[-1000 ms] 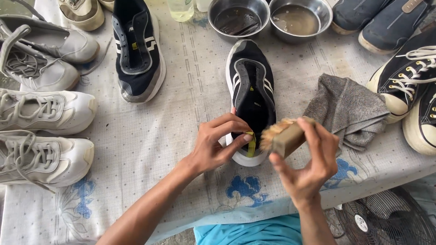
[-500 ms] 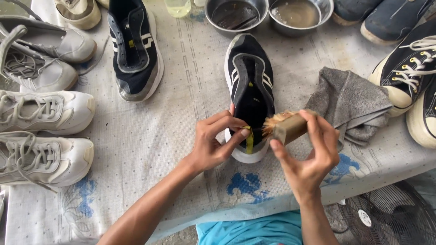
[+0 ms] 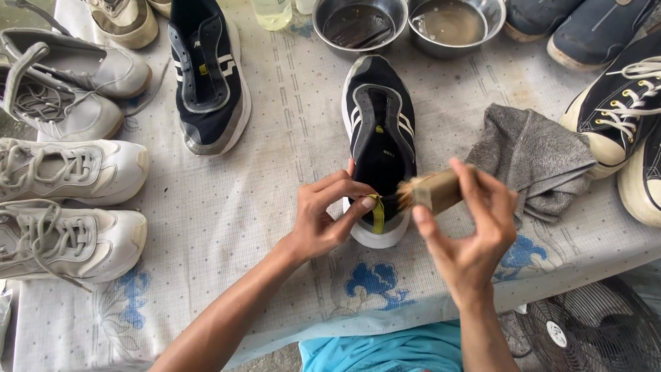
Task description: The person cleans a dark-colored sneaker using a brush and a cloth. They scrub the shoe's upper and sole, then wipe it with a cloth. The person dips the brush into a bowl of liquid and continues scrubbing the shoe's interior and exterior.
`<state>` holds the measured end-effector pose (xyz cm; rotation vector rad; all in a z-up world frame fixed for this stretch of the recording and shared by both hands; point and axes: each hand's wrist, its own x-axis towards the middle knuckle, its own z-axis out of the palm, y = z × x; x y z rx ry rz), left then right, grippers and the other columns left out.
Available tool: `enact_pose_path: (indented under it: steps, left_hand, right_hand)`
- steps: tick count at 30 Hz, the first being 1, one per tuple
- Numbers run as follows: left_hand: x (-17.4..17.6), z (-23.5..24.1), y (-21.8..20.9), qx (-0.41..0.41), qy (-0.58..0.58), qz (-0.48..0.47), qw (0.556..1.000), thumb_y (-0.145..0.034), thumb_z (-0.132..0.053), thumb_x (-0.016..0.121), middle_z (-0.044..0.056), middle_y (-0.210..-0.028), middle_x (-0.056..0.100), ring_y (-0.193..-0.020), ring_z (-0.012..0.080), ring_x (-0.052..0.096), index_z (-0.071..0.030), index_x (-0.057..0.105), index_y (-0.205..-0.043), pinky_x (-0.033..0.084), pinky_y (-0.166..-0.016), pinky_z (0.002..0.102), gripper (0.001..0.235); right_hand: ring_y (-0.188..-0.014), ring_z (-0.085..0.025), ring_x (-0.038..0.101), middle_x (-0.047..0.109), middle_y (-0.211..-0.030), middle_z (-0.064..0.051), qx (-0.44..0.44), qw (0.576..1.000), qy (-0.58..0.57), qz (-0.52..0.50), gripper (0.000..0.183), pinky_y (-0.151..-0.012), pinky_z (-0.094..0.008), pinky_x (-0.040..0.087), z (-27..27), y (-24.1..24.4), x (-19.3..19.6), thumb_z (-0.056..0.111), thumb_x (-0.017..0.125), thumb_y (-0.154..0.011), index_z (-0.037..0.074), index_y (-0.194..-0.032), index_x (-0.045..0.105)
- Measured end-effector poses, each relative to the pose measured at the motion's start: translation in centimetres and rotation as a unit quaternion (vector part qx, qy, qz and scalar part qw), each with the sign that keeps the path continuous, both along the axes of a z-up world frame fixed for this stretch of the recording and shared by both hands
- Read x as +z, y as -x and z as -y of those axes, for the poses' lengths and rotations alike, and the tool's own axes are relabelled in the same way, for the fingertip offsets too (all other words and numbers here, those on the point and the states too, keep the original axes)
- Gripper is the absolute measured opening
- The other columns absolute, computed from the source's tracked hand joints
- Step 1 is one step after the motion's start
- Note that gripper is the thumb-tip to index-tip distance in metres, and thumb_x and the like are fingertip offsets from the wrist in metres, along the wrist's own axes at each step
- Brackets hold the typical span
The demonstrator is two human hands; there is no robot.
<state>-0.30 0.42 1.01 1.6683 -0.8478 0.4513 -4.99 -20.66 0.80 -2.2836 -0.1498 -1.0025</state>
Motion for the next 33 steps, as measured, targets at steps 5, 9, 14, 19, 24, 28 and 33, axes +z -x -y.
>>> enact_pose_path:
  steps: [5,9,14,19,24,28,33]
  left_hand:
    - [-1.8,-0.1,-0.5,0.016,-0.019,0.027,0.999,-0.098,-0.015,0.066,0.011,-0.09,0.075,-0.069,0.0168,0.067,-0.003,0.074,-0.101,0.052,-0.058,0.026,0.014]
    - [-0.8,-0.2,-0.3,0.013,-0.016,0.043,0.999,-0.1,-0.013,0.065,0.009,-0.1,0.076,-0.073,0.0149,0.067,-0.005,0.074,-0.104,0.053,-0.061,0.025,0.012]
    - [-1.3,-0.2,0.1,-0.012,0.0,0.042,0.999,-0.1,-0.008,0.064,0.013,-0.102,0.076,-0.084,0.0215,0.072,0.0,0.073,-0.102,0.044,-0.121,0.055,0.012]
    - [-1.6,0.0,-0.2,-0.021,0.018,0.044,0.999,-0.098,-0.002,0.065,0.015,-0.101,0.077,-0.09,0.0239,0.077,0.002,0.071,-0.098,0.041,-0.123,0.055,0.007]
    - [-1.2,-0.2,-0.1,-0.013,0.012,0.037,0.999,-0.1,-0.005,0.062,0.013,-0.102,0.076,-0.085,0.0219,0.076,0.0,0.072,-0.101,0.043,-0.123,0.059,0.011]
    - [-1.0,-0.4,-0.5,-0.014,0.017,0.034,0.999,-0.098,-0.007,0.062,0.016,-0.098,0.074,-0.084,0.0238,0.071,0.001,0.07,-0.096,0.043,-0.123,0.059,0.011]
    - [-0.9,-1.0,-0.7,-0.032,-0.014,0.038,0.999,-0.104,-0.01,0.054,0.016,-0.1,0.072,-0.088,0.0263,0.074,0.001,0.064,-0.1,0.046,-0.119,0.057,0.015]
  right_hand:
    - [-0.108,-0.028,0.054,0.06,-0.123,-0.02,0.084,0.996,-0.023,-0.004,0.074,-0.096,-0.045,0.052,-0.5,1.0,1.7,0.059,0.064,-0.085,0.008,-0.139,0.058]
    - [-0.104,-0.028,0.055,0.064,-0.117,-0.019,0.031,0.999,0.008,-0.019,0.069,-0.097,-0.042,0.039,0.1,-0.3,2.9,0.05,0.069,-0.086,0.003,-0.135,0.065]
    - [-0.104,-0.024,0.057,0.064,-0.118,-0.016,0.112,0.992,-0.036,-0.035,0.077,-0.096,-0.041,0.047,0.3,0.0,1.7,0.064,0.059,-0.082,0.008,-0.135,0.061]
    - [-0.108,-0.027,0.052,0.064,-0.126,-0.018,0.076,0.997,-0.024,-0.005,0.068,-0.094,-0.04,0.049,1.1,-0.4,1.6,0.053,0.066,-0.087,0.008,-0.139,0.06]
    - [-0.109,-0.029,0.063,0.073,-0.116,-0.019,0.093,0.994,0.022,0.051,0.063,-0.102,-0.045,0.046,1.8,-1.8,1.4,0.048,0.071,-0.085,0.003,-0.128,0.063]
    - [-0.109,-0.033,0.073,0.061,-0.127,-0.015,0.261,0.955,-0.122,0.07,0.058,-0.097,-0.047,0.069,1.3,-1.6,2.1,0.042,0.068,-0.092,0.002,-0.131,0.052]
    - [-0.101,-0.031,0.069,0.075,-0.11,-0.017,0.086,0.991,0.072,0.077,0.067,-0.098,-0.047,0.049,1.9,-2.9,2.4,0.06,0.06,-0.087,0.003,-0.122,0.065]
